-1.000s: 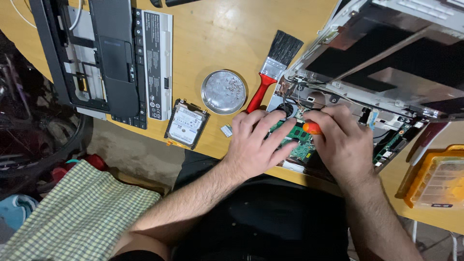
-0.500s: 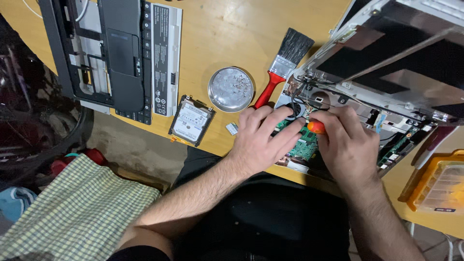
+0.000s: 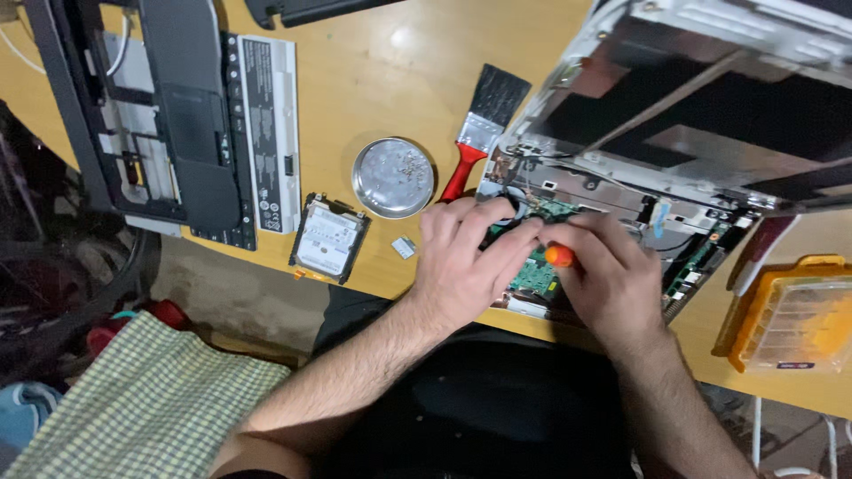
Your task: The person uses a screwdriver to remove screws from the internal components of a disassembled laptop. They then place a black plastic cover over the motherboard area and secure it with additional screws.
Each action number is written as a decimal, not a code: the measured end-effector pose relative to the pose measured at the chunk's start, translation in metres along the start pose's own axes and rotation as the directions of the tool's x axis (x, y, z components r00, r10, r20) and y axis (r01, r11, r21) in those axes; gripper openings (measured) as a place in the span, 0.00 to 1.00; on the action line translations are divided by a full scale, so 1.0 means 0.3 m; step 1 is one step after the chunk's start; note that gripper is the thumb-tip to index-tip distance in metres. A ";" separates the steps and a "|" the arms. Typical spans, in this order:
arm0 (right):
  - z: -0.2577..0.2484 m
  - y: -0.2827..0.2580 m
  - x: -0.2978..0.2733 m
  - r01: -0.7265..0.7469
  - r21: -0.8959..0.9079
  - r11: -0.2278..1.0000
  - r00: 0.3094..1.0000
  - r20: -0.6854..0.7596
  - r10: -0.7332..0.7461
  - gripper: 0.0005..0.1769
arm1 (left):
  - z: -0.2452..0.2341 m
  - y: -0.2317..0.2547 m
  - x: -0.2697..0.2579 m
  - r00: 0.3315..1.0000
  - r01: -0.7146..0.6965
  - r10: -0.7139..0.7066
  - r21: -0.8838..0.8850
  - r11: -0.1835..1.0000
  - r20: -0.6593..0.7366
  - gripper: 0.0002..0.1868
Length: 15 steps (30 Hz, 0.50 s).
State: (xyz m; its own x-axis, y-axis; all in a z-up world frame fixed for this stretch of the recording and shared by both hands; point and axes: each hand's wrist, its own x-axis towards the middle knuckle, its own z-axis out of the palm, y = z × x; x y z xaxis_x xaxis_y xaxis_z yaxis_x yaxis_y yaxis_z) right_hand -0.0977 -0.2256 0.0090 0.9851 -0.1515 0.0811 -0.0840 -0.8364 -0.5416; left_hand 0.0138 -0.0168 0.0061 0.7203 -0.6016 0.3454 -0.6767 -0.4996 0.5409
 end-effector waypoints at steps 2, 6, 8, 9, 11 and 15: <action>-0.021 -0.022 -0.008 -0.089 0.050 0.995 0.996 -0.016 0.090 0.14 | 0.003 -0.009 -0.004 1.000 0.007 -0.007 -0.031 0.999 -0.001 0.10; -0.045 0.078 -0.208 -0.319 0.326 0.890 0.939 -0.017 0.343 0.18 | -0.020 -0.009 -0.001 0.996 0.093 -0.093 -0.150 0.984 0.007 0.06; -0.157 0.010 -0.138 -0.296 0.256 0.920 0.951 -0.008 0.308 0.16 | -0.015 -0.013 -0.026 0.993 0.119 -0.117 -0.181 0.976 0.023 0.06; -0.213 -0.023 -0.101 -0.261 0.187 0.947 0.964 0.004 0.265 0.14 | -0.012 -0.016 -0.036 0.989 0.145 -0.142 -0.205 0.968 0.033 0.07; -0.217 -0.040 -0.113 -0.272 0.146 0.951 0.961 -0.010 0.276 0.20 | -0.031 -0.014 -0.024 0.988 0.157 -0.151 -0.226 0.961 0.046 0.07; -0.209 -0.004 -0.190 -0.291 0.007 0.957 0.957 -0.004 0.291 0.24 | -0.067 -0.008 0.012 0.982 0.184 -0.168 -0.271 0.945 0.081 0.09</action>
State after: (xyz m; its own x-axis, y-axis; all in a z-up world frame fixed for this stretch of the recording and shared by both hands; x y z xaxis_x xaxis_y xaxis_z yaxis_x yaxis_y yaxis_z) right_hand -0.1630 -0.2491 0.0573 0.9175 -0.3903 -0.0763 -0.3657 -0.7527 -0.5474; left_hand 0.0212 -0.0053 0.0215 0.8088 -0.5578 0.1862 -0.4654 -0.4136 0.7825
